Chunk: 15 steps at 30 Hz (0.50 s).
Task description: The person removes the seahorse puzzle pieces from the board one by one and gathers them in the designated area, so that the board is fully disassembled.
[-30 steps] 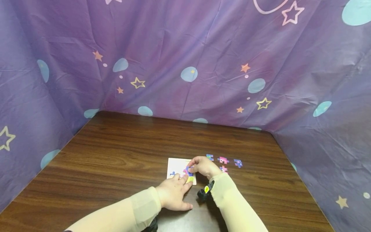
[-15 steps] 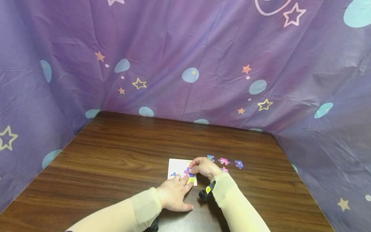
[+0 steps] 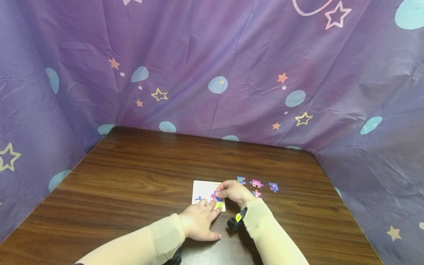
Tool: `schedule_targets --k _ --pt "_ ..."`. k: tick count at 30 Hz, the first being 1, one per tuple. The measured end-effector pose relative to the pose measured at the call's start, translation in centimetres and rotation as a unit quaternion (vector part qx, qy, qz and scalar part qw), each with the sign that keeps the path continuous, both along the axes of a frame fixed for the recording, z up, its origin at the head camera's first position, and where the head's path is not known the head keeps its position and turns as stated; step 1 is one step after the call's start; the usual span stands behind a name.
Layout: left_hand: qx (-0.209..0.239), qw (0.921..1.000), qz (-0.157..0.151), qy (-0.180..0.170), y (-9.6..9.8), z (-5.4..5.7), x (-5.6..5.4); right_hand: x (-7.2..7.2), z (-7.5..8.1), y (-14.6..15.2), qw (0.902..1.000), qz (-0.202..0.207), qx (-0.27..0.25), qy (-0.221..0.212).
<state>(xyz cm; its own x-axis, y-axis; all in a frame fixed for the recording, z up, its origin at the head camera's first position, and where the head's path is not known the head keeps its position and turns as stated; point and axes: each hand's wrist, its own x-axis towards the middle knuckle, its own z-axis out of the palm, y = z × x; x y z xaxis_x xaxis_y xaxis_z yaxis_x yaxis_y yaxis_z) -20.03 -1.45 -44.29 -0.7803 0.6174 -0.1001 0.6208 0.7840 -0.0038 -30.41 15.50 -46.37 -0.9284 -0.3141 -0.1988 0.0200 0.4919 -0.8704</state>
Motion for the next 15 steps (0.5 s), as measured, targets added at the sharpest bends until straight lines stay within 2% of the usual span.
schedule_targets --k 7,15 --pt "-0.004 1.0000 0.006 -0.004 0.06 0.00 0.03 0.15 -0.01 -0.10 0.9999 -0.008 0.004 0.009" --pt "-0.004 1.0000 0.005 0.000 0.11 -0.06 0.10 0.02 -0.08 0.32 0.9998 0.007 0.002 0.016"
